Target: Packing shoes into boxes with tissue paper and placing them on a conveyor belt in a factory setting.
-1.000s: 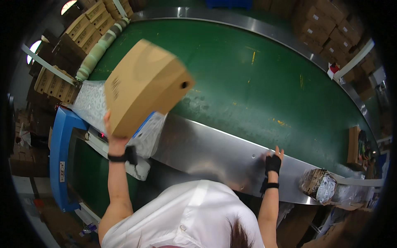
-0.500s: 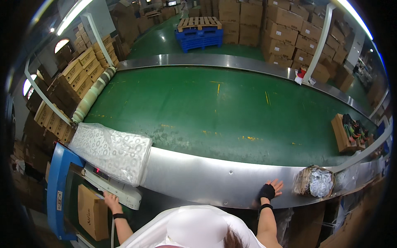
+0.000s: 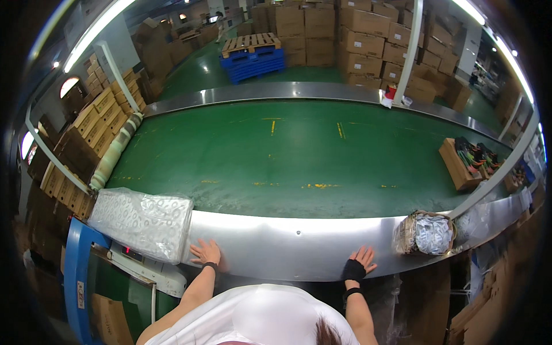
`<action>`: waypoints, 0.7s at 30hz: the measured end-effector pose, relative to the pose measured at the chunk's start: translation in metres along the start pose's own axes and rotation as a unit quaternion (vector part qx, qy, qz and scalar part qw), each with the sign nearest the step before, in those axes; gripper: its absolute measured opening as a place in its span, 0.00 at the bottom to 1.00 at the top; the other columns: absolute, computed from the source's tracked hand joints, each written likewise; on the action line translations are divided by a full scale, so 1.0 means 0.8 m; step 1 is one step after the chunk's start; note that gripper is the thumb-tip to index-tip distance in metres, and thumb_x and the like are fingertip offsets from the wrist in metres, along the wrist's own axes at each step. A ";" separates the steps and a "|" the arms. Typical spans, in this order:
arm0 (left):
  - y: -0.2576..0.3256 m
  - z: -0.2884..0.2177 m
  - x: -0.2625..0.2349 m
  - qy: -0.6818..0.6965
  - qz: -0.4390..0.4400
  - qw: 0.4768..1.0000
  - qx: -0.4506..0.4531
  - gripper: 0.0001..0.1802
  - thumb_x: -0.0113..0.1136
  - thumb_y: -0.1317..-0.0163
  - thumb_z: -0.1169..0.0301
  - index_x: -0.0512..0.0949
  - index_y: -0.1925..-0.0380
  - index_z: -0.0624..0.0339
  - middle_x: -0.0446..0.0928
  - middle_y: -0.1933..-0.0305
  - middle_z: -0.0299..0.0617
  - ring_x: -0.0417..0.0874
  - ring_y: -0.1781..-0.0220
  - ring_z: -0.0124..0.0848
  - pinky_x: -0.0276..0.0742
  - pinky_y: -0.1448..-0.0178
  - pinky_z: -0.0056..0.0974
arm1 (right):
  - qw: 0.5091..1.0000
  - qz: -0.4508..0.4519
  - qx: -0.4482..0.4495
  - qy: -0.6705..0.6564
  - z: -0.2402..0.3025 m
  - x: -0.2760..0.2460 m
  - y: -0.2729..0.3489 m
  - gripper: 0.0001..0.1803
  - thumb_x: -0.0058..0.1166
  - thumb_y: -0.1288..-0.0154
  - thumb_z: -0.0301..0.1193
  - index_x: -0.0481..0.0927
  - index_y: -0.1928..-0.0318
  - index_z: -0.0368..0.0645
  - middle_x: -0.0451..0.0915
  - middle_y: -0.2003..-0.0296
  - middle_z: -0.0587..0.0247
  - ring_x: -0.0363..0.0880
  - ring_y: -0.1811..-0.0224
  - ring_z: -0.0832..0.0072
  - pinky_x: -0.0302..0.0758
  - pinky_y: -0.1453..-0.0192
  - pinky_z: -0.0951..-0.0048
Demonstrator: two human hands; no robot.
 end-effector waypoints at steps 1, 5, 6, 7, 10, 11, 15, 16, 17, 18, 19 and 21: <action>0.003 0.000 -0.001 -0.007 -0.018 1.000 0.003 0.34 0.38 0.42 0.50 0.53 0.40 0.59 0.40 0.36 0.63 0.35 0.32 0.50 0.29 0.38 0.64 | 1.000 -0.005 0.013 0.003 -0.001 0.000 0.007 0.23 0.42 0.42 0.38 0.63 0.44 0.50 0.54 0.38 0.61 0.48 0.35 0.68 0.43 0.40 0.47; 0.010 0.005 -0.003 -0.034 -0.059 0.998 -0.004 0.33 0.37 0.41 0.51 0.53 0.40 0.59 0.41 0.35 0.63 0.35 0.32 0.50 0.29 0.38 0.63 | 0.998 -0.046 0.019 -0.024 0.009 -0.012 0.035 0.21 0.42 0.42 0.35 0.66 0.47 0.47 0.57 0.40 0.59 0.51 0.36 0.67 0.46 0.40 0.53; 0.010 0.007 -0.004 -0.043 -0.074 0.996 -0.013 0.33 0.37 0.41 0.51 0.53 0.40 0.59 0.41 0.36 0.63 0.36 0.32 0.50 0.29 0.38 0.63 | 0.998 -0.054 0.010 -0.043 0.010 -0.014 0.039 0.20 0.42 0.42 0.35 0.67 0.48 0.46 0.58 0.41 0.58 0.52 0.37 0.66 0.47 0.40 0.55; 0.009 0.006 -0.003 -0.046 -0.082 0.996 -0.012 0.33 0.37 0.41 0.51 0.54 0.40 0.59 0.41 0.35 0.63 0.37 0.32 0.50 0.30 0.37 0.63 | 0.992 -0.118 -0.009 -0.041 0.014 -0.024 0.043 0.17 0.42 0.44 0.33 0.70 0.53 0.45 0.62 0.43 0.57 0.55 0.39 0.65 0.50 0.43 0.58; 0.011 -0.014 -0.005 -0.064 -0.050 0.997 -0.005 0.33 0.37 0.42 0.50 0.54 0.40 0.58 0.41 0.35 0.62 0.37 0.32 0.50 0.30 0.38 0.63 | 0.989 -0.143 -0.008 -0.036 0.004 -0.030 0.049 0.17 0.44 0.45 0.33 0.70 0.54 0.44 0.63 0.44 0.57 0.56 0.39 0.64 0.51 0.43 0.57; 0.003 -0.013 0.004 -0.098 -0.060 0.993 -0.006 0.33 0.37 0.42 0.50 0.54 0.40 0.57 0.42 0.35 0.61 0.38 0.32 0.51 0.32 0.38 0.65 | 0.988 -0.149 0.005 -0.030 0.002 -0.033 0.049 0.17 0.44 0.45 0.33 0.70 0.54 0.44 0.63 0.44 0.57 0.56 0.39 0.64 0.51 0.43 0.57; -0.009 0.003 0.023 -0.124 -0.052 0.991 -0.016 0.33 0.33 0.39 0.49 0.51 0.39 0.56 0.43 0.35 0.60 0.40 0.32 0.50 0.38 0.40 0.65 | 0.982 -0.178 -0.052 -0.029 0.012 -0.028 0.044 0.15 0.47 0.52 0.32 0.72 0.60 0.45 0.68 0.51 0.55 0.60 0.44 0.61 0.55 0.47 0.57; -0.018 0.014 0.035 -0.198 -0.022 0.980 -0.011 0.33 0.33 0.39 0.49 0.49 0.39 0.56 0.43 0.35 0.60 0.39 0.32 0.49 0.40 0.41 0.65 | 0.981 -0.185 -0.056 -0.027 0.020 -0.034 0.042 0.15 0.48 0.53 0.32 0.72 0.61 0.44 0.69 0.53 0.55 0.61 0.45 0.61 0.56 0.48 0.57; -0.014 0.009 0.028 -0.192 -0.011 0.981 -0.028 0.33 0.33 0.39 0.49 0.49 0.39 0.55 0.43 0.35 0.59 0.40 0.32 0.47 0.42 0.42 0.65 | 0.980 -0.183 -0.057 -0.055 0.020 -0.035 0.040 0.16 0.48 0.52 0.32 0.72 0.60 0.44 0.69 0.52 0.55 0.61 0.45 0.60 0.56 0.48 0.57; -0.005 0.000 0.015 -0.190 -0.024 0.980 -0.044 0.32 0.33 0.39 0.49 0.50 0.39 0.55 0.43 0.35 0.59 0.41 0.32 0.47 0.44 0.43 0.66 | 0.979 -0.190 -0.053 -0.053 0.016 -0.030 0.041 0.17 0.48 0.51 0.33 0.72 0.58 0.44 0.68 0.51 0.55 0.61 0.45 0.61 0.56 0.47 0.57; -0.014 0.006 0.018 -0.183 -0.057 0.981 -0.042 0.32 0.33 0.38 0.49 0.50 0.39 0.55 0.43 0.35 0.59 0.40 0.32 0.50 0.45 0.44 0.67 | 0.980 -0.183 -0.042 -0.072 0.015 -0.031 0.038 0.17 0.48 0.51 0.33 0.73 0.57 0.44 0.68 0.50 0.55 0.61 0.44 0.61 0.55 0.46 0.57; -0.047 0.045 0.059 -0.199 -0.144 0.969 -0.033 0.44 0.29 0.50 0.32 0.47 0.37 0.43 0.43 0.34 0.56 0.43 0.33 0.51 0.43 0.41 0.66 | 0.978 -0.184 -0.015 -0.094 0.011 -0.037 0.043 0.18 0.48 0.50 0.34 0.73 0.57 0.45 0.67 0.49 0.55 0.60 0.44 0.61 0.54 0.46 0.57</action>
Point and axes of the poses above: each hand's wrist, its own y-axis away from the middle knuckle, its own x-axis out of the palm, z = x × y, the point moved 9 cm from there along -y, towards the middle knuckle
